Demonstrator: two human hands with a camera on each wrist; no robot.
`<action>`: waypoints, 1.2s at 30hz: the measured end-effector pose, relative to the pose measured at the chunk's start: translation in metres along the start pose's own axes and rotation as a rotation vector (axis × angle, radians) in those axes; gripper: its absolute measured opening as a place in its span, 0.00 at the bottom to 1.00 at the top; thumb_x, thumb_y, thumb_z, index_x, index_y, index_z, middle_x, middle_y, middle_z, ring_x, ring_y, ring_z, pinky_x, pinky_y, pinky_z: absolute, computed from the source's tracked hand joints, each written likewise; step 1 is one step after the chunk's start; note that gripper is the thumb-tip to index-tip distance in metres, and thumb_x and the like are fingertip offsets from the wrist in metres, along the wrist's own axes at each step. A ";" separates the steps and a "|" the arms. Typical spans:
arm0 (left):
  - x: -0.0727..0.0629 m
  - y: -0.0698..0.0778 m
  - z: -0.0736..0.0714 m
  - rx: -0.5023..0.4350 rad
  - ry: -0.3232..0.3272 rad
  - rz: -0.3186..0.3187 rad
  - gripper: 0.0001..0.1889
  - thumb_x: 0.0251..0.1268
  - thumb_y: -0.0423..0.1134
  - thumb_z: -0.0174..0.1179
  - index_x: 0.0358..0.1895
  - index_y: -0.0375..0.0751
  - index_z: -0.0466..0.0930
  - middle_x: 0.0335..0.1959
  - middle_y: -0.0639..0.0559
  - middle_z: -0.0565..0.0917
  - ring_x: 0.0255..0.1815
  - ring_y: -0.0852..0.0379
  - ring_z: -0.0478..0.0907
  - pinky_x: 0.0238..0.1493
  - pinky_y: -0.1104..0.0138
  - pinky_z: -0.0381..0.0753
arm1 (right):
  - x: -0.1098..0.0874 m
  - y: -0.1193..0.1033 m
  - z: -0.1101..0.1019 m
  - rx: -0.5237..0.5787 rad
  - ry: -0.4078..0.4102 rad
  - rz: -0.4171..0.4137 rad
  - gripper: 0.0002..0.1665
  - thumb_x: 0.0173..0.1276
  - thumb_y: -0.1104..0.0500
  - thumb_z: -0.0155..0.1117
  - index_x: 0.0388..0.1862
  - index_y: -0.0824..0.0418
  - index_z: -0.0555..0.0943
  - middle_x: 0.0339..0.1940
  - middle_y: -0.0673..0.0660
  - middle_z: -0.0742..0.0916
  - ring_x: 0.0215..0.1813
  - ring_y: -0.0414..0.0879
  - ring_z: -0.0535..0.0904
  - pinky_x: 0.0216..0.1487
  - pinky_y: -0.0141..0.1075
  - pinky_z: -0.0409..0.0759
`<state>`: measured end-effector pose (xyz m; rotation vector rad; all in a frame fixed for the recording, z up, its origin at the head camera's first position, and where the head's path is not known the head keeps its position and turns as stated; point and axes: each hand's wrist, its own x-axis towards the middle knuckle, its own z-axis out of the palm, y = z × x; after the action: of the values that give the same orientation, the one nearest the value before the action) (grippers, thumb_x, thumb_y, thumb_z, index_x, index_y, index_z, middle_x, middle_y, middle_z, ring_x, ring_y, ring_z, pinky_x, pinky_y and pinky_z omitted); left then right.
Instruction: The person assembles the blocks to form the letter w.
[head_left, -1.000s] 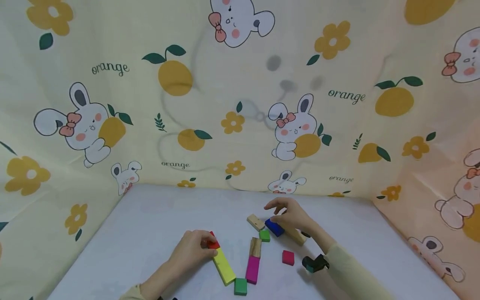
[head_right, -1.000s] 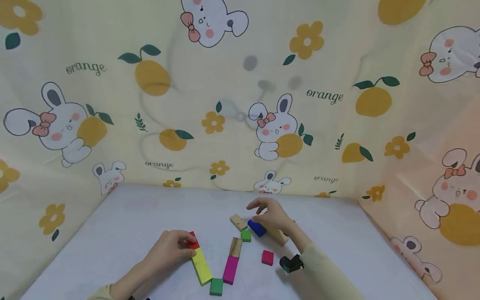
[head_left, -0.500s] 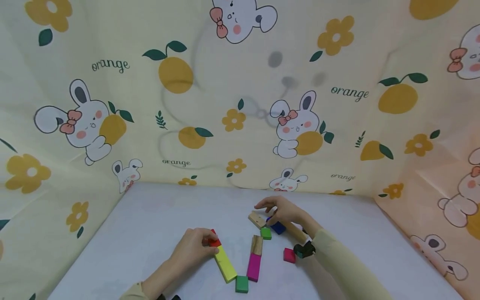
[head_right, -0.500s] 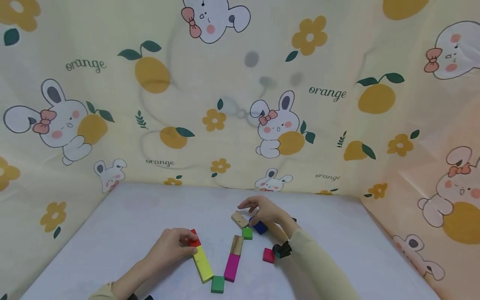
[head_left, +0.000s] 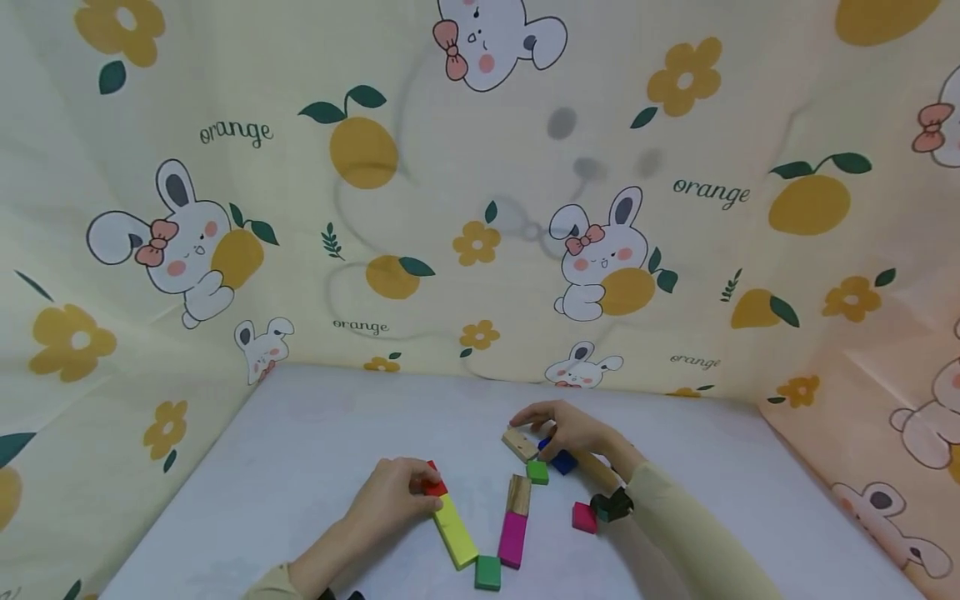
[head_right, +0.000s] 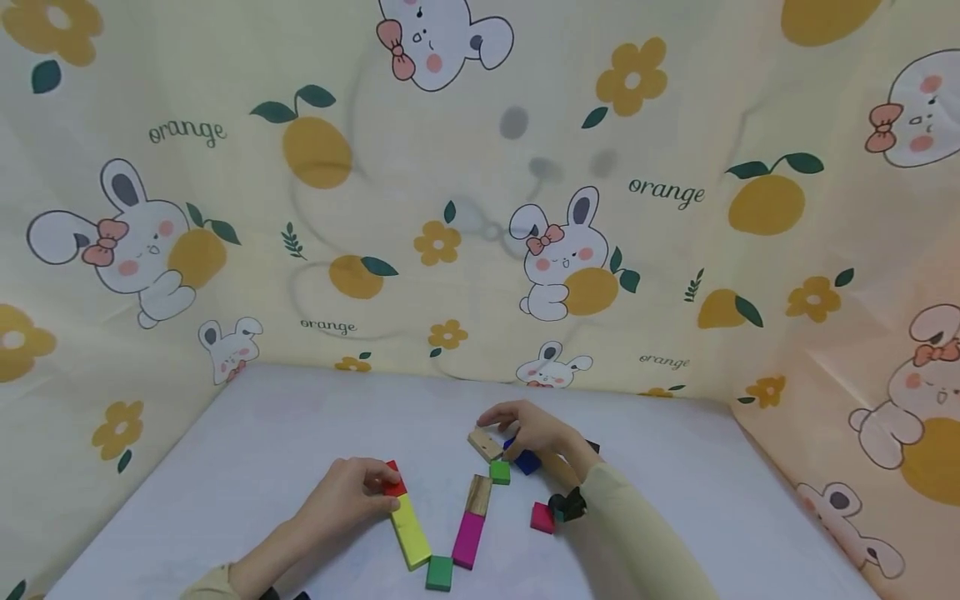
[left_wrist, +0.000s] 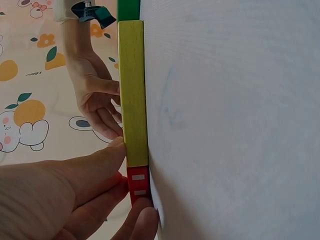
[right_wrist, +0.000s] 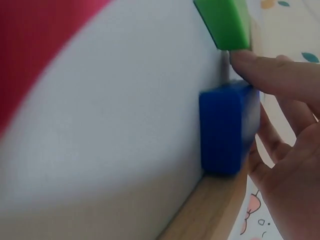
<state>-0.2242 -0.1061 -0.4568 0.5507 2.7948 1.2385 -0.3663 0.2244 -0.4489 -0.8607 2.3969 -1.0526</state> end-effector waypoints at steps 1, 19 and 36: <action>0.000 0.000 0.000 0.003 0.001 -0.003 0.13 0.51 0.37 0.76 0.41 0.43 0.88 0.35 0.58 0.85 0.34 0.62 0.78 0.42 0.59 0.80 | 0.001 0.001 0.000 0.002 -0.008 -0.003 0.37 0.55 0.73 0.72 0.64 0.55 0.77 0.62 0.51 0.79 0.60 0.54 0.72 0.58 0.52 0.73; 0.003 -0.002 0.003 0.012 0.011 0.007 0.12 0.51 0.38 0.76 0.40 0.45 0.88 0.34 0.61 0.84 0.35 0.60 0.77 0.42 0.58 0.77 | 0.002 0.002 0.001 0.030 0.009 -0.017 0.35 0.53 0.75 0.72 0.61 0.57 0.79 0.59 0.52 0.82 0.58 0.54 0.74 0.56 0.49 0.75; 0.002 0.000 0.002 0.030 0.015 -0.013 0.12 0.50 0.39 0.77 0.40 0.45 0.88 0.33 0.60 0.84 0.35 0.58 0.76 0.41 0.58 0.76 | -0.002 0.000 -0.001 0.024 0.093 0.040 0.34 0.56 0.70 0.73 0.63 0.63 0.75 0.57 0.54 0.81 0.59 0.54 0.73 0.56 0.49 0.76</action>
<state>-0.2260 -0.1043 -0.4580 0.5260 2.8286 1.2056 -0.3656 0.2261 -0.4476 -0.7686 2.4621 -1.1269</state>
